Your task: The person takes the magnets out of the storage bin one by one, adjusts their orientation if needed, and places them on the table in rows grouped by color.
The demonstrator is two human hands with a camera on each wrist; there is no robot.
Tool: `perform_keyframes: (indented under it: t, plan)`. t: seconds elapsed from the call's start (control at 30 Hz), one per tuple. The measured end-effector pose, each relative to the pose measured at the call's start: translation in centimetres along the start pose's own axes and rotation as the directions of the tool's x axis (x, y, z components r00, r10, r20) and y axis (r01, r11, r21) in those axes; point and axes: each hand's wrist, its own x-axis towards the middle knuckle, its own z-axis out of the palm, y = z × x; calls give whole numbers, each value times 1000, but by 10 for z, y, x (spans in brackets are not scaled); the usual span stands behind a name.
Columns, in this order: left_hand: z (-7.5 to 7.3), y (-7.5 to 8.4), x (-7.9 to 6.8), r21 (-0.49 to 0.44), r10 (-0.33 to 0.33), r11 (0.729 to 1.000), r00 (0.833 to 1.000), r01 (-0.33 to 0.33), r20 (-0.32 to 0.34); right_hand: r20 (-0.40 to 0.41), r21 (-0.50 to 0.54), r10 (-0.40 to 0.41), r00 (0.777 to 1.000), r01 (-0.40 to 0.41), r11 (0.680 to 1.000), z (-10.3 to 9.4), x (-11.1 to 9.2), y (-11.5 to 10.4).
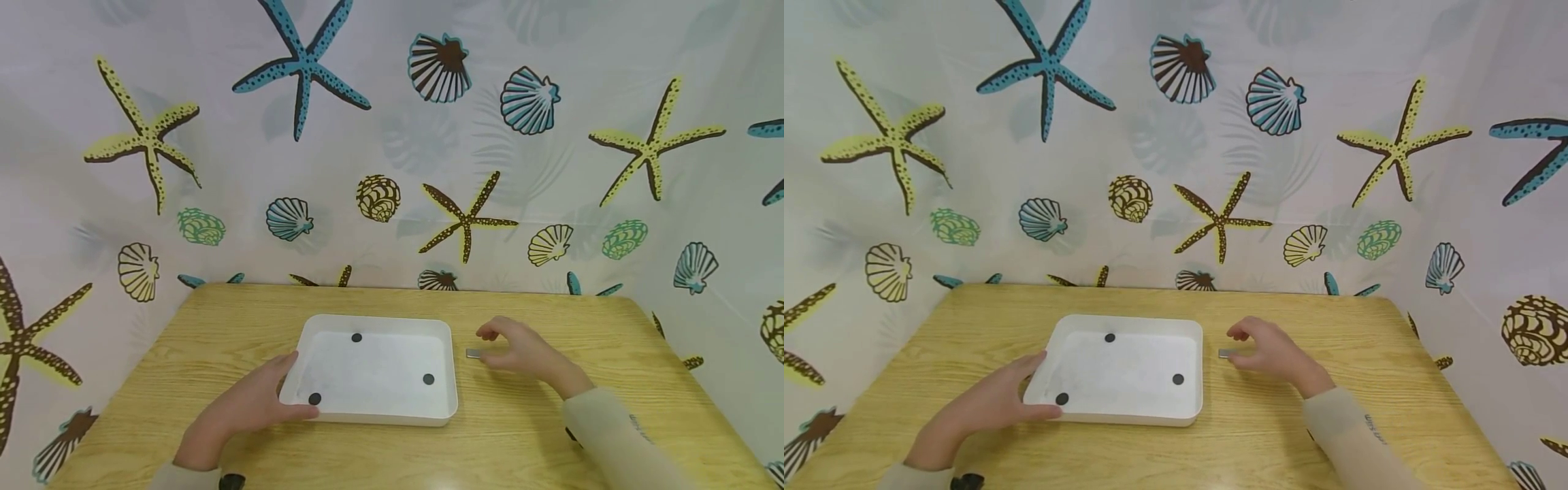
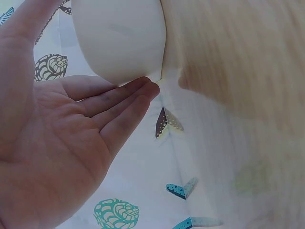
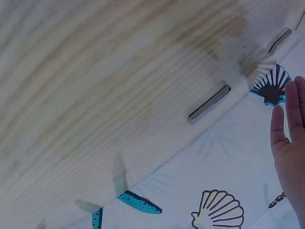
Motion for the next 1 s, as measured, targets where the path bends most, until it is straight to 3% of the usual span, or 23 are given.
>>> perform_keyframes:
  t: [0.37, 0.63, 1.0]
  plan:
    - [-2, 2, 2, -8, -18, 1000, 1000, 18, 15, -11, 30, -91, 996, 92, 995, 12, 13, -32]
    - [-1, 0, 2, -7, 1, 1000, 1000, -1, 5, -30, -35, -180, 983, 179, 983, 23, 18, -42]
    - [-1, 0, 1, -13, 1, 1000, 1000, -1, 8, 36, -79, -143, 989, 145, 986, 37, 25, -51]
